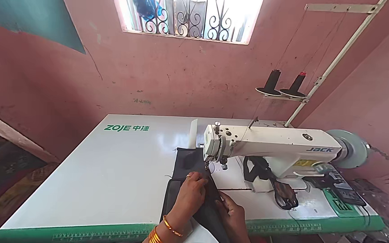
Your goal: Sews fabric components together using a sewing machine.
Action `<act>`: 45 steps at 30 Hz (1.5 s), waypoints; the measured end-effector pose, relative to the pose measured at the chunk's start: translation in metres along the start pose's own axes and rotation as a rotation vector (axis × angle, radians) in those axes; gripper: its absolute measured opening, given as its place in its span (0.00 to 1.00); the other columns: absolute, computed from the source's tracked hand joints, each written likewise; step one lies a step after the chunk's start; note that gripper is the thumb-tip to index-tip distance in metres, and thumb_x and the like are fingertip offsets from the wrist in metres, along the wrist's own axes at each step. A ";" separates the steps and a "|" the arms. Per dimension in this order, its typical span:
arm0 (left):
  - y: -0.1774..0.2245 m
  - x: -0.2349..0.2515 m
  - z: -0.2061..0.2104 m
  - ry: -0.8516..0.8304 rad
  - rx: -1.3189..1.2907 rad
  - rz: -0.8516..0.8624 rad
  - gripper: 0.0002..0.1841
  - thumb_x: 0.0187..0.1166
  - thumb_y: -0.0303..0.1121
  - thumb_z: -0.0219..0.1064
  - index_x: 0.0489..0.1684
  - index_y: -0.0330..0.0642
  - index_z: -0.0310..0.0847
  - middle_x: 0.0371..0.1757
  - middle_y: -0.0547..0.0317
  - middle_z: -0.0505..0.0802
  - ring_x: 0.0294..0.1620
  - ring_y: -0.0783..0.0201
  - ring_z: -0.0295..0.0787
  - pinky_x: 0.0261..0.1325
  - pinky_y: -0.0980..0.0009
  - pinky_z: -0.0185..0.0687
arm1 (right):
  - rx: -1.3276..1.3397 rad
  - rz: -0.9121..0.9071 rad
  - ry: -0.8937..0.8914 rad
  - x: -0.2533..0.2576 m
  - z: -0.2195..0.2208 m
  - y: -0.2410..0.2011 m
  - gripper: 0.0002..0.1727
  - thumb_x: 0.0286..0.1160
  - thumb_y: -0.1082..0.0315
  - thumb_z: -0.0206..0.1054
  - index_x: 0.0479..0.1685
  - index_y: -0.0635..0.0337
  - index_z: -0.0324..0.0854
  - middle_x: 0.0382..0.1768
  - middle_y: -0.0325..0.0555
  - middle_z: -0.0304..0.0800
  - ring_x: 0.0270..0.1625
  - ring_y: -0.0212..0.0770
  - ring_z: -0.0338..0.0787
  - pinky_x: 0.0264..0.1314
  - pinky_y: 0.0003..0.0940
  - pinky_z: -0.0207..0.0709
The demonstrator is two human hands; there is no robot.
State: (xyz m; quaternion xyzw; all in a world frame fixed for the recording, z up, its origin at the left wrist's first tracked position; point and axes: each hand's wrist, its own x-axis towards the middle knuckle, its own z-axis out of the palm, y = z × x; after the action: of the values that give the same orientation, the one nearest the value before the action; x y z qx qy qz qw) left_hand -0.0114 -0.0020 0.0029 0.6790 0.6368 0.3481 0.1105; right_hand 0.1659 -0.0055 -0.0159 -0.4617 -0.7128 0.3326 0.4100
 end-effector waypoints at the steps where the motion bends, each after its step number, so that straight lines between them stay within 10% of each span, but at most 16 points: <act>1: -0.001 -0.003 0.005 0.003 0.064 0.038 0.15 0.73 0.23 0.63 0.47 0.41 0.97 0.54 0.48 0.96 0.66 0.45 0.89 0.68 0.52 0.83 | -0.031 -0.031 0.001 -0.001 0.001 0.001 0.18 0.74 0.70 0.67 0.59 0.71 0.88 0.32 0.49 0.97 0.30 0.35 0.94 0.39 0.32 0.87; 9: 0.024 0.024 -0.009 -0.471 0.260 -0.184 0.18 0.87 0.41 0.57 0.65 0.52 0.90 0.68 0.48 0.87 0.78 0.44 0.74 0.71 0.49 0.76 | -0.317 -0.244 0.012 -0.008 0.001 0.003 0.15 0.73 0.76 0.65 0.53 0.77 0.89 0.40 0.61 0.97 0.40 0.54 0.98 0.47 0.45 0.91; 13: 0.017 0.019 -0.007 -0.341 0.156 -0.146 0.14 0.82 0.39 0.65 0.54 0.40 0.91 0.64 0.48 0.90 0.75 0.45 0.79 0.68 0.49 0.79 | -0.504 -0.301 -0.034 -0.009 0.000 -0.003 0.12 0.71 0.76 0.65 0.46 0.76 0.90 0.28 0.62 0.91 0.26 0.57 0.94 0.28 0.48 0.87; 17: -0.003 0.010 0.007 -0.179 0.205 0.190 0.13 0.81 0.27 0.61 0.48 0.42 0.96 0.64 0.54 0.94 0.72 0.46 0.86 0.71 0.45 0.80 | -0.511 -0.233 -0.166 -0.008 -0.002 -0.014 0.11 0.69 0.79 0.65 0.45 0.76 0.89 0.29 0.64 0.91 0.30 0.60 0.95 0.33 0.52 0.88; 24: 0.003 0.033 -0.019 -0.594 0.281 0.138 0.20 0.87 0.46 0.62 0.56 0.39 0.92 0.70 0.51 0.91 0.82 0.46 0.76 0.90 0.38 0.47 | -0.270 0.058 -0.286 -0.008 0.000 -0.036 0.18 0.79 0.75 0.63 0.63 0.76 0.84 0.42 0.66 0.96 0.46 0.62 0.97 0.55 0.57 0.87; 38: -0.022 0.090 -0.029 -0.468 0.200 -0.076 0.20 0.77 0.47 0.73 0.44 0.34 0.90 0.59 0.42 0.90 0.71 0.41 0.81 0.64 0.43 0.78 | -0.336 -0.004 -0.195 0.064 0.029 -0.019 0.10 0.76 0.73 0.63 0.38 0.70 0.89 0.26 0.57 0.91 0.33 0.54 0.94 0.39 0.51 0.85; 45: -0.042 0.114 -0.041 -0.609 0.229 -0.117 0.40 0.58 0.53 0.86 0.72 0.44 0.80 0.81 0.43 0.75 0.87 0.39 0.62 0.80 0.39 0.67 | -0.553 0.199 -0.434 0.098 0.026 -0.035 0.12 0.81 0.68 0.60 0.46 0.67 0.88 0.38 0.61 0.93 0.49 0.61 0.94 0.52 0.59 0.81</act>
State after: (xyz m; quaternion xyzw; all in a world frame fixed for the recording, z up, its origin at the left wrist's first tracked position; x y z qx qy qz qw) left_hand -0.0756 0.0998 0.0460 0.7222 0.6475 0.0482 0.2383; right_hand 0.1058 0.0708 0.0293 -0.5411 -0.7976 0.2558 0.0745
